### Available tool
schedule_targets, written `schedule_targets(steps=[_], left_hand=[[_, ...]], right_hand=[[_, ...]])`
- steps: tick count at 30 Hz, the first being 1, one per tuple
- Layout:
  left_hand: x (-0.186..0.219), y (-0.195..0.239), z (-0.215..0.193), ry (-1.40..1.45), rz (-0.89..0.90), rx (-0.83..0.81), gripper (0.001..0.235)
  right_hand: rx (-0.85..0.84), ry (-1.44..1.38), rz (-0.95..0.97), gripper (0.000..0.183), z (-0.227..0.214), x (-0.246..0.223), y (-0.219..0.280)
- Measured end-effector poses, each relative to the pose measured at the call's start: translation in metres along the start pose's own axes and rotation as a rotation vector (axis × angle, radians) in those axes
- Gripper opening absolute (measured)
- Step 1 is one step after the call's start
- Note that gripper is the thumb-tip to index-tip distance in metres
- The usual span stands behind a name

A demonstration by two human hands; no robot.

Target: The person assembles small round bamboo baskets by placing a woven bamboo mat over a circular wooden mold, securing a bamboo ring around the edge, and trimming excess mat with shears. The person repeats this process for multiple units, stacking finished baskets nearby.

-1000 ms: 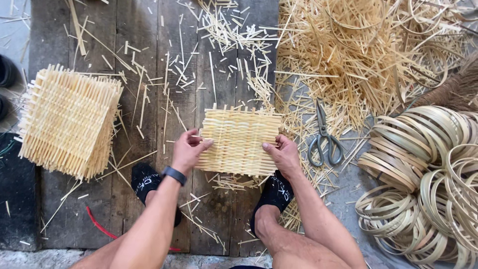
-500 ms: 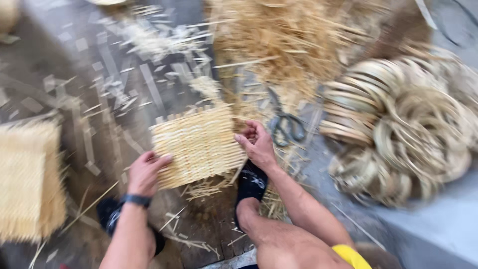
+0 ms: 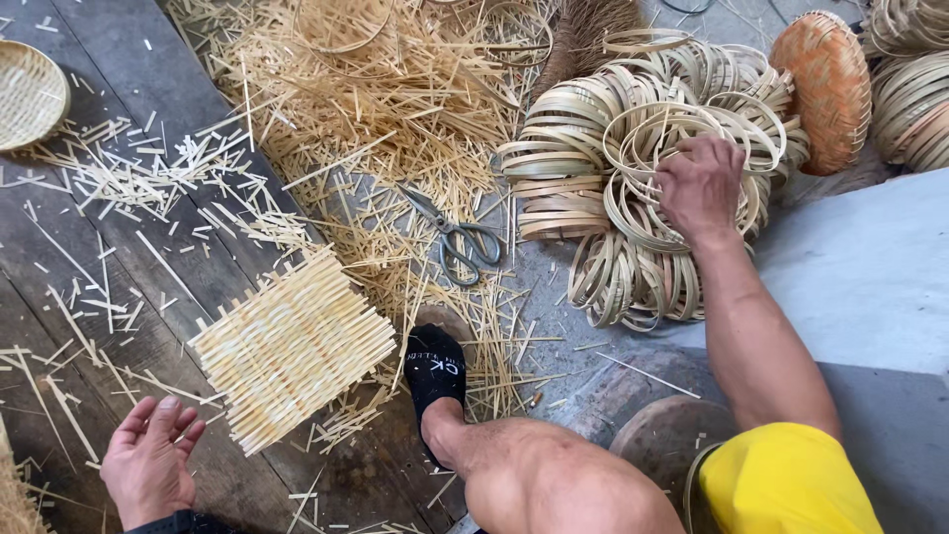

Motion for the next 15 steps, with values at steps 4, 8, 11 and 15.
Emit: schedule_targets(steps=[4,8,11,15], left_hand=[[0.071,0.052,0.028,-0.255,0.325,0.133,0.039],[0.137,0.087,0.097,-0.236,0.341,-0.219,0.042],[0.155,0.109,0.153,0.269,0.005,-0.656,0.045],[0.164,0.129,0.157,0.399,-0.058,-0.717,0.034]], right_hand=[[0.095,-0.067,-0.077,0.013,-0.028,-0.053,-0.006],[0.178,-0.365,-0.637,0.007,-0.077,-0.192,0.0],[-0.056,-0.43,-0.983,0.018,-0.104,-0.284,0.019],[-0.304,-0.649,-1.082,0.038,-0.134,-0.35,0.002]])
Point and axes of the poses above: each hand's wrist, its own y-axis away from the middle knuckle, its own z-axis out of the palm, x = y × z, the point moved 6 cm from there along -y, towards the middle knuckle, and after that the axes turned 10 degrees about -y, right-handed, at the moved point
